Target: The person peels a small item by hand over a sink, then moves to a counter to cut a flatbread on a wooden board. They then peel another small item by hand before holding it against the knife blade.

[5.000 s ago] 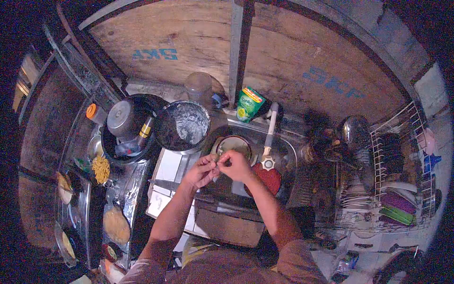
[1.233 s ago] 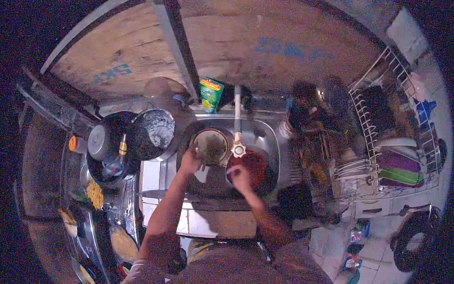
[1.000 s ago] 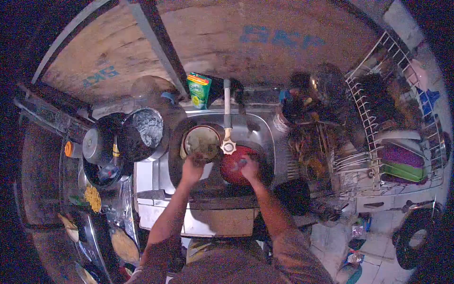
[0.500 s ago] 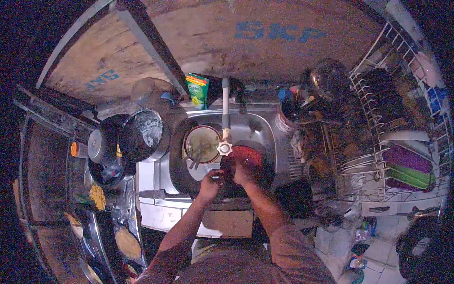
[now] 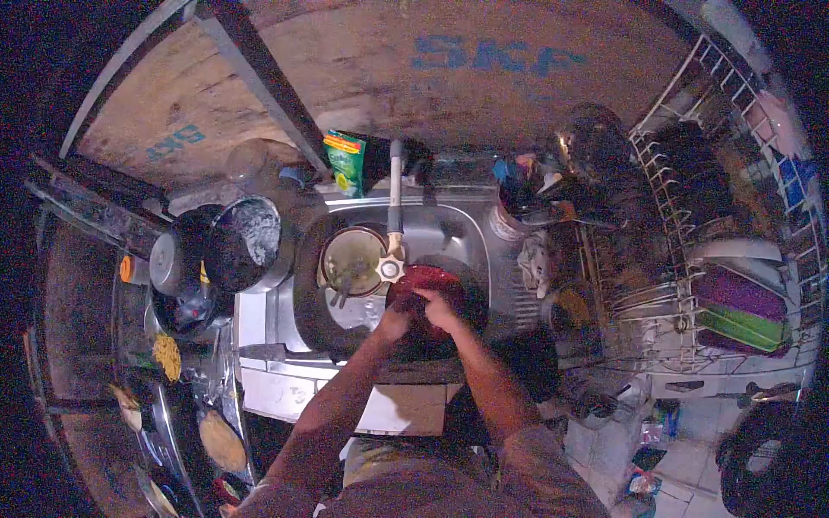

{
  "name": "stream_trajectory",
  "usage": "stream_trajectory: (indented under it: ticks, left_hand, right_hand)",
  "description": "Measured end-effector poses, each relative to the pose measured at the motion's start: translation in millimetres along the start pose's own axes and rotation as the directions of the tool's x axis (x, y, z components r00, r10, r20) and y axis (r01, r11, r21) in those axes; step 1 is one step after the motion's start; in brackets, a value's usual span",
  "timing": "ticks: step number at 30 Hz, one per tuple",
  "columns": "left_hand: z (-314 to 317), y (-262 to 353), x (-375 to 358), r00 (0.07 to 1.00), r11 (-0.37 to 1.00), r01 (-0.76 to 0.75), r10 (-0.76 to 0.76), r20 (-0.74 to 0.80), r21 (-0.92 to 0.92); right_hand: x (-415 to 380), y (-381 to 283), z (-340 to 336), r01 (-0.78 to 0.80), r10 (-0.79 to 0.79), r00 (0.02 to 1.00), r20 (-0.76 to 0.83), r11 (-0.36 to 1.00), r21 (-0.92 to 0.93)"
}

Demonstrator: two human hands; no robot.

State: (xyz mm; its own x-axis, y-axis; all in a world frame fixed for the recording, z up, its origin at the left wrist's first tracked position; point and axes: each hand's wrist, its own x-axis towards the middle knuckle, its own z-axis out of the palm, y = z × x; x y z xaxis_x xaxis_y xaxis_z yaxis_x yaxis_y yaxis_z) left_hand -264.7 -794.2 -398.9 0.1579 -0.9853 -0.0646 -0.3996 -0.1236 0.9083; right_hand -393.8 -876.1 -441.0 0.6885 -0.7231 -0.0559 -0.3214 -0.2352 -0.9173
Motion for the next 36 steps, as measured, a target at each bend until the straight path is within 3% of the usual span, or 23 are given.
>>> stream_trajectory:
  ticks: [1,2,3,5,7,8,9,10,12,13,15,16,18,19,21,22,24,28,30,31,33,34,36]
  left_hand:
    - [11,-20,8,0.995,0.979,-0.083,0.071,-0.074,-0.184]
    - [11,-17,13,0.979,0.919,-0.175,0.125,-0.159,-0.353]
    - [10,-14,13,0.98,0.917,-0.175,0.125,-0.157,-0.358]
    - [5,-3,8,0.986,0.986,-0.059,0.033,-0.164,-0.155]
    - [0,13,9,0.991,0.984,-0.003,-0.021,-0.135,-0.179]
    - [-4,27,13,0.96,0.92,0.263,-0.281,-0.019,-0.291]
    - [-6,36,15,0.854,0.778,0.511,-0.506,0.12,-0.364]
    - [4,17,15,0.853,0.778,0.514,-0.508,0.12,-0.362]
    - [33,-40,20,0.974,0.748,0.131,-0.221,-0.057,-0.651]
    - [30,-36,20,0.974,0.748,0.131,-0.221,-0.058,-0.65]
    - [23,-22,21,0.952,0.519,0.285,-0.252,0.174,-0.806]
    - [19,-17,22,0.952,0.519,0.284,-0.252,0.173,-0.806]
    - [15,-14,23,0.992,0.813,0.125,-0.083,0.098,-0.569]
    - [17,-14,24,0.992,0.813,0.125,-0.084,0.098,-0.569]
    - [19,-10,25,0.993,0.649,0.09,-0.114,0.02,-0.755]
    - [18,-9,25,0.993,0.649,0.088,-0.115,0.017,-0.756]
    - [9,14,23,0.996,0.556,0.086,-0.08,0.049,-0.827]
    - [14,-31,25,0.975,0.659,0.22,-0.127,0.182,-0.719]
    - [16,-21,26,0.97,0.809,0.225,-0.239,0.045,-0.542]
    - [14,-17,27,0.97,0.809,0.226,-0.24,0.047,-0.543]
    - [8,-15,30,0.956,0.78,0.287,-0.272,0.112,-0.556]
    - [8,-13,31,0.956,0.78,0.287,-0.271,0.112,-0.556]
    - [13,-15,33,0.919,0.567,0.371,-0.336,0.205,-0.735]
  right_hand:
    - [-2,1,-3,-0.005,0.005,1.0,0.0,1.0,-0.004]
    - [-2,-2,-4,-0.155,0.157,0.988,0.008,0.966,0.209]
    - [-2,-5,-5,-0.292,0.3,0.953,0.046,0.865,0.409]
    - [1,-21,-13,-0.408,0.427,0.902,0.066,0.791,0.456]
    - [3,-29,-21,-0.514,0.545,0.833,0.097,0.695,0.503]
    - [4,-27,-23,-0.553,0.603,0.792,0.102,0.635,0.539]
    - [5,-26,-24,-0.586,0.655,0.747,0.111,0.571,0.574]
    - [4,-25,-23,-0.587,0.656,0.747,0.113,0.569,0.576]
    - [3,-16,-20,-0.521,0.628,0.777,0.046,0.601,0.606]
    - [2,-20,-22,-0.521,0.627,0.778,0.047,0.601,0.606]
    - [-2,-31,-29,-0.405,0.435,0.894,0.113,0.673,0.619]
    - [-1,-31,-30,-0.406,0.434,0.894,0.114,0.674,0.618]
    - [1,-14,-25,-0.218,0.218,0.976,0.018,0.963,0.157]
    - [1,-9,-23,-0.218,0.217,0.976,0.019,0.963,0.157]
    - [1,-12,-22,-0.24,0.238,0.965,-0.114,0.971,-0.005]
    - [2,-13,-22,-0.239,0.236,0.965,-0.112,0.971,-0.006]
    - [2,-31,-26,-0.476,0.529,0.848,-0.043,0.793,0.38]
    - [6,-22,-26,-0.526,0.575,0.818,-0.006,0.754,0.394]
    - [4,-10,-26,-0.465,0.517,0.845,0.137,0.582,0.667]
    - [2,-4,-25,-0.466,0.519,0.844,0.137,0.581,0.667]
    - [1,-9,-30,-0.154,0.169,0.985,-0.038,0.955,0.254]
    - [0,-11,-31,-0.154,0.169,0.985,-0.038,0.955,0.254]
    - [-1,-18,-35,-0.235,0.235,0.971,0.035,0.932,0.276]
